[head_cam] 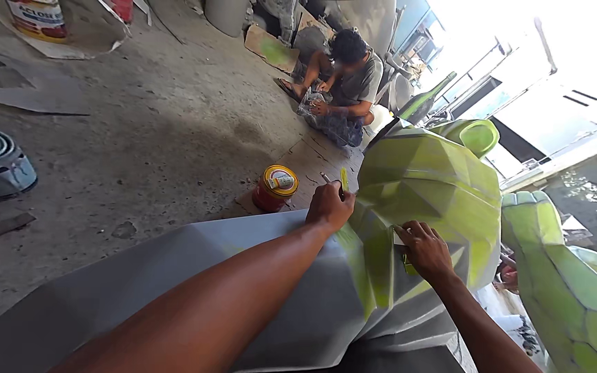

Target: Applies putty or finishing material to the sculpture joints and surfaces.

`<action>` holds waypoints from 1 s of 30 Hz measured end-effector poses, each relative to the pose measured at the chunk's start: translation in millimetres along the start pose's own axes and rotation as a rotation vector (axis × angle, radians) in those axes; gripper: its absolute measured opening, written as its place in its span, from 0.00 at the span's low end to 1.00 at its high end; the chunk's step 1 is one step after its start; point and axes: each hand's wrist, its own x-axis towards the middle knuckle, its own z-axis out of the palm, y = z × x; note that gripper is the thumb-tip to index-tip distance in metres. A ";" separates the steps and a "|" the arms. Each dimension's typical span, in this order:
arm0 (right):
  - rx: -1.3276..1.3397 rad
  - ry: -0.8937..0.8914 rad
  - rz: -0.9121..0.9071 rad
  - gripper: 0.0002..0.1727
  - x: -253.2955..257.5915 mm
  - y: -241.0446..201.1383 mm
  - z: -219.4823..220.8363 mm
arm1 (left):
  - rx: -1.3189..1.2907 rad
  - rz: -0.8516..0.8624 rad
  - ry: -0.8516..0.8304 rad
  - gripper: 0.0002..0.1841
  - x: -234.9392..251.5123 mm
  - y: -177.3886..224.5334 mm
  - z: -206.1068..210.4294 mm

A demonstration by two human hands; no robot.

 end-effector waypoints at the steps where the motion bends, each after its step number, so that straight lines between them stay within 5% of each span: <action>1: -0.018 -0.017 -0.005 0.26 -1.0 -0.3 2.3 | 0.001 0.000 0.001 0.14 -0.1 0.2 0.1; 7: -0.060 -0.111 -0.027 0.23 -5.2 -3.0 -1.3 | 0.014 -0.001 -0.003 0.14 -0.9 1.3 0.5; 14: -0.038 0.000 -0.041 0.26 3.9 2.4 -0.3 | 0.015 0.007 0.007 0.13 -0.1 -0.6 1.0; 30: 0.067 -0.186 0.077 0.20 -19.2 -12.3 -5.1 | 0.024 0.003 -0.007 0.14 0.0 -0.4 -1.8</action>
